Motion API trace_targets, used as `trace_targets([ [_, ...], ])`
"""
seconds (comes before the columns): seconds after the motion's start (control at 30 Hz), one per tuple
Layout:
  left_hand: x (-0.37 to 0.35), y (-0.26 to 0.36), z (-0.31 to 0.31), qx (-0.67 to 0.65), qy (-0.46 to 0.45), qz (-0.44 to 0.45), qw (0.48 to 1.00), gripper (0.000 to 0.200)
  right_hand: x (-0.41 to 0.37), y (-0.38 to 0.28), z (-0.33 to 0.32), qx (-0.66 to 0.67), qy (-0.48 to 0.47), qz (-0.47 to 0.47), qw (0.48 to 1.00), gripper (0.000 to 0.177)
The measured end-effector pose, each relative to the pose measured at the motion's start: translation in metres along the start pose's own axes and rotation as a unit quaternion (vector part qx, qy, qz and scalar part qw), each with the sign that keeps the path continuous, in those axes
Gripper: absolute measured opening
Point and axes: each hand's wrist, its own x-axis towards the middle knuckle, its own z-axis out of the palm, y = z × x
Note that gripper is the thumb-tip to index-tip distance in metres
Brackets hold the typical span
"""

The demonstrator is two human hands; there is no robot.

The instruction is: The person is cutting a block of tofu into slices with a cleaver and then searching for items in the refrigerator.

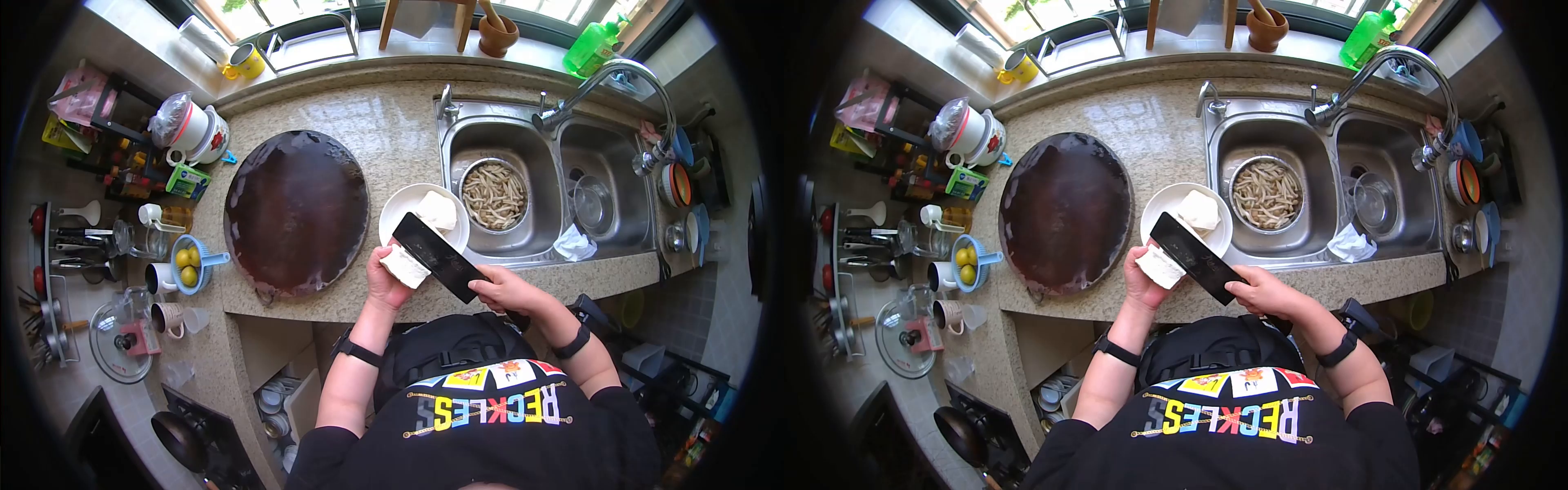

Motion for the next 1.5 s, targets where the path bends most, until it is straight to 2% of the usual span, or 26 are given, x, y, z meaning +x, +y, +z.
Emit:
trace_targets([
  [0.07,-0.001,0.002,0.000,0.010,0.007,-0.002,1.000,0.057,0.003,0.003,-0.002,0.029,-0.016,0.008,0.999,0.009],
  [0.13,-0.002,0.003,0.004,-0.007,0.018,-0.015,1.000,0.044,0.004,0.003,-0.003,0.059,-0.031,0.017,0.998,0.008],
  [0.43,-0.004,0.003,0.004,0.014,0.116,-0.004,0.993,0.036,0.011,0.010,0.000,0.076,-0.029,0.009,0.997,0.008],
  [0.87,-0.008,-0.004,0.000,-0.008,0.145,0.011,0.989,0.047,0.006,0.017,-0.002,0.120,-0.033,0.024,0.992,0.007],
  [1.13,-0.013,0.001,-0.010,-0.021,0.056,-0.028,0.998,0.053,0.006,0.024,-0.007,0.108,-0.032,0.014,0.994,0.007],
  [1.33,-0.016,-0.001,0.010,-0.004,0.102,0.009,0.995,0.056,0.005,0.025,-0.016,0.127,-0.022,0.019,0.991,0.008],
  [1.5,-0.016,0.003,0.009,-0.002,0.091,-0.009,0.996,0.053,-0.001,0.022,-0.018,0.111,-0.011,-0.006,0.994,0.012],
])
